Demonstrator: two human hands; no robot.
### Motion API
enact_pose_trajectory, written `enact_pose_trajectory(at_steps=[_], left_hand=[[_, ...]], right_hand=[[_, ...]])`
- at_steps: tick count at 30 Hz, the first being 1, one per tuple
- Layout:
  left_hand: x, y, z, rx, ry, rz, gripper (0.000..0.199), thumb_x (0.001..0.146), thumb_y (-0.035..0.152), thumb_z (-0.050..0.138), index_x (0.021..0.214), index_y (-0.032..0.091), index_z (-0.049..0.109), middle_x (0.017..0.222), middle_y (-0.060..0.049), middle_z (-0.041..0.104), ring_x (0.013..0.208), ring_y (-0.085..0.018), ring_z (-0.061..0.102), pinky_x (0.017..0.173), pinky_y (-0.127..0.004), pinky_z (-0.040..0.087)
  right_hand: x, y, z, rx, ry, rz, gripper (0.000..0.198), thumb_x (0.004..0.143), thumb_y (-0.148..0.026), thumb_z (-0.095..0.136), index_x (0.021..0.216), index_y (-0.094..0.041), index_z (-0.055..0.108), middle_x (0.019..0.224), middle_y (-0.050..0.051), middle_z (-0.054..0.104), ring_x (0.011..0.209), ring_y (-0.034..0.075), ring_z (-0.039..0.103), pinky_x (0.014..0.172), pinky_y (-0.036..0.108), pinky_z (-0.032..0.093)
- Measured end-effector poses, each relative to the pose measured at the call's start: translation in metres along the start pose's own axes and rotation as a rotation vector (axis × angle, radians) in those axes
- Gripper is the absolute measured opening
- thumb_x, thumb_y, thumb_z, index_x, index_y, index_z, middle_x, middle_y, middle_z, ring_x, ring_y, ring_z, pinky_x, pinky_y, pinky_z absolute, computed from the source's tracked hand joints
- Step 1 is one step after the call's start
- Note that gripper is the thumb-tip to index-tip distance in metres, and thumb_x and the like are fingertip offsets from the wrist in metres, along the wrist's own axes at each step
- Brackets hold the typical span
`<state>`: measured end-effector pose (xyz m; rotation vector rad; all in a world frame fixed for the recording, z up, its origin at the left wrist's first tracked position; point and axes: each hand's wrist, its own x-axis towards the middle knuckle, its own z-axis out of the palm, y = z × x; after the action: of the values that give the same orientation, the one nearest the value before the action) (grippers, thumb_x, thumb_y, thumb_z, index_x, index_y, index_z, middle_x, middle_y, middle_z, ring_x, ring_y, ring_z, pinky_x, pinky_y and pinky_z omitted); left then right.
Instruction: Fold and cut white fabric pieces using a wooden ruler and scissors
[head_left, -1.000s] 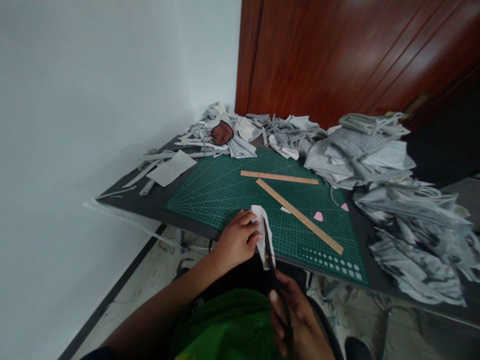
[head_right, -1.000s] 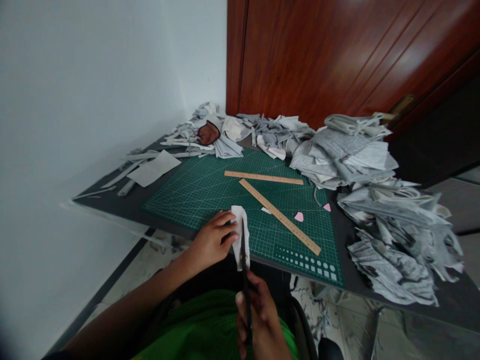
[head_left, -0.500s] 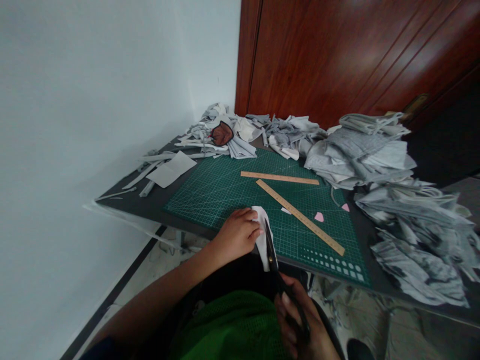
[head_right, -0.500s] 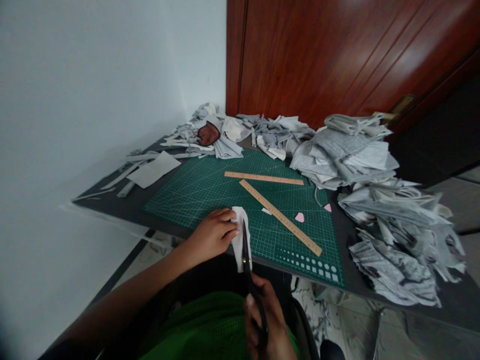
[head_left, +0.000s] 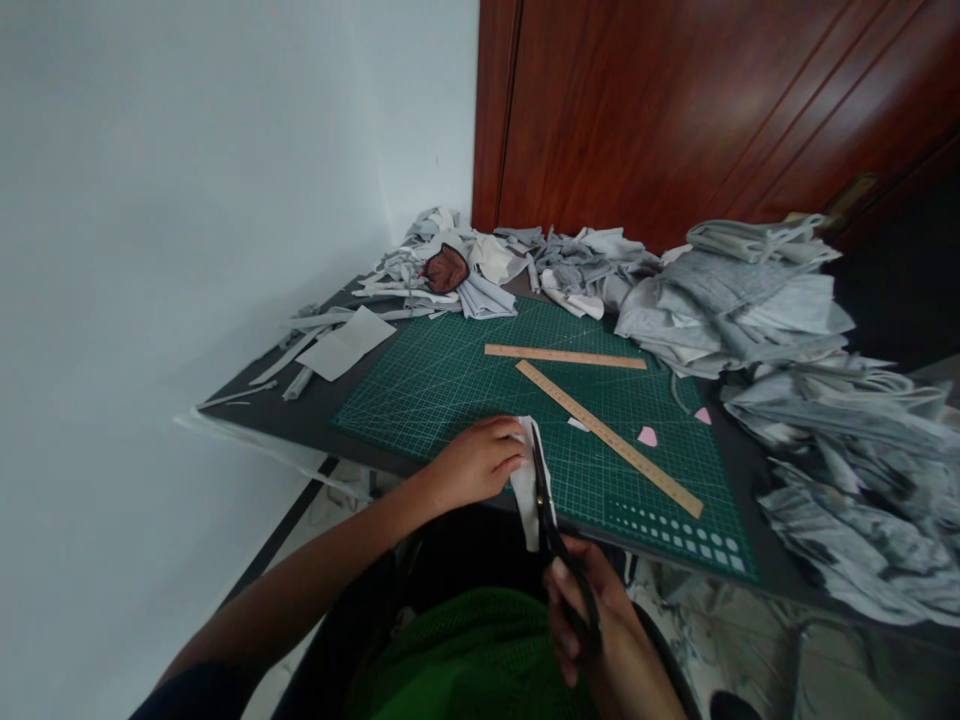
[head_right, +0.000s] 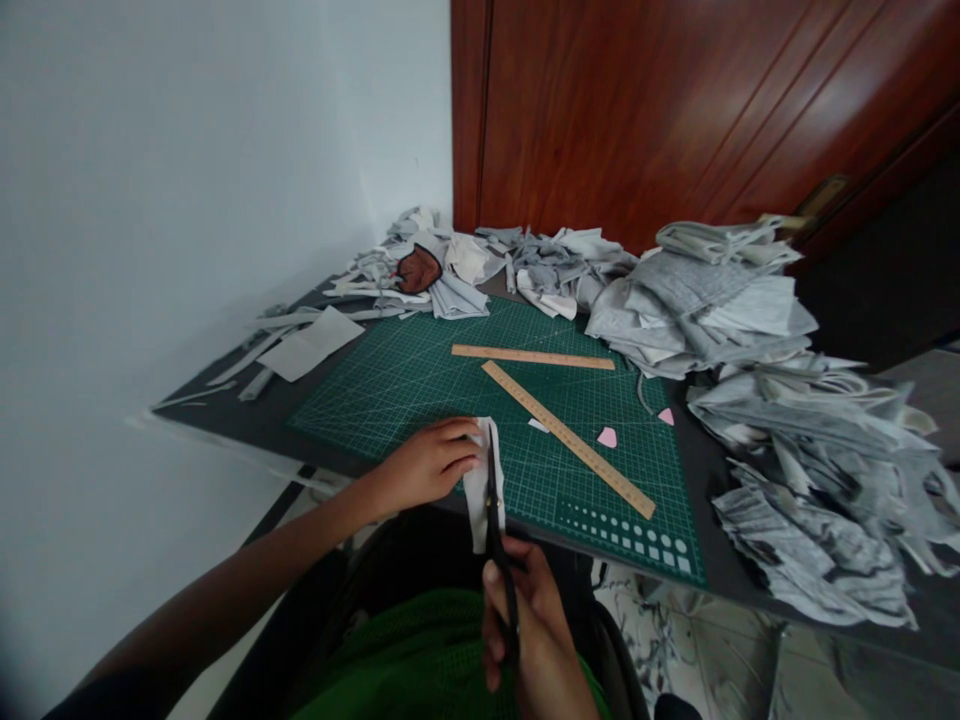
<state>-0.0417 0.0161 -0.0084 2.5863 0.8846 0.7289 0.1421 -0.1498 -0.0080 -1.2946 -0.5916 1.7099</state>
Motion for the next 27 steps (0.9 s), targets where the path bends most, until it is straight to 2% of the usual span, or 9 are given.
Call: enact_pose_trajectory(at_steps=[4,7,13,18,27], left_hand=[[-0.001,-0.002,0.003,-0.024,0.027,-0.011,0.017,0.100,0.019,0.057,0.109,0.017,0.071,0.119,-0.008,0.071,0.124,-0.023,0.061,0.112,-0.039,0.047],[-0.002,-0.001,0.003,-0.017,0.014,-0.010,0.017,0.101,0.019,0.056,0.106,0.017,0.072,0.120,-0.008,0.071,0.126,-0.023,0.061,0.113,-0.039,0.047],[-0.004,-0.001,0.004,-0.014,0.039,-0.041,0.020,0.102,0.021,0.055,0.103,0.018,0.075,0.121,-0.007,0.071,0.126,-0.023,0.062,0.111,-0.037,0.049],[-0.004,-0.002,0.007,-0.038,0.077,-0.057,0.021,0.101,0.020,0.055,0.103,0.017,0.076,0.120,-0.008,0.071,0.120,-0.022,0.065,0.105,-0.035,0.052],[-0.005,-0.001,0.005,-0.056,0.052,-0.078,0.023,0.101,0.019,0.054,0.100,0.019,0.076,0.120,-0.008,0.071,0.120,-0.022,0.065,0.107,-0.036,0.051]], right_hand=[[0.003,-0.008,0.008,-0.023,0.038,0.006,0.072,0.069,-0.064,0.086,0.116,-0.026,0.047,0.072,-0.009,0.057,0.043,0.006,0.045,0.033,0.018,0.037],[0.001,-0.014,0.015,-0.042,0.078,-0.004,0.075,0.066,-0.066,0.086,0.116,-0.025,0.048,0.070,-0.009,0.055,0.044,0.006,0.044,0.033,0.017,0.035],[0.000,-0.019,0.020,-0.061,0.076,-0.008,0.078,0.062,-0.069,0.087,0.114,-0.025,0.048,0.070,-0.009,0.055,0.044,0.007,0.045,0.034,0.017,0.034],[-0.001,-0.019,0.018,-0.073,0.076,-0.013,0.077,0.065,-0.068,0.086,0.116,-0.025,0.048,0.073,-0.008,0.056,0.045,0.006,0.045,0.034,0.018,0.034],[-0.003,-0.022,0.020,-0.127,0.067,-0.025,0.077,0.064,-0.070,0.085,0.115,-0.023,0.050,0.069,-0.009,0.054,0.044,0.006,0.043,0.034,0.017,0.034]])
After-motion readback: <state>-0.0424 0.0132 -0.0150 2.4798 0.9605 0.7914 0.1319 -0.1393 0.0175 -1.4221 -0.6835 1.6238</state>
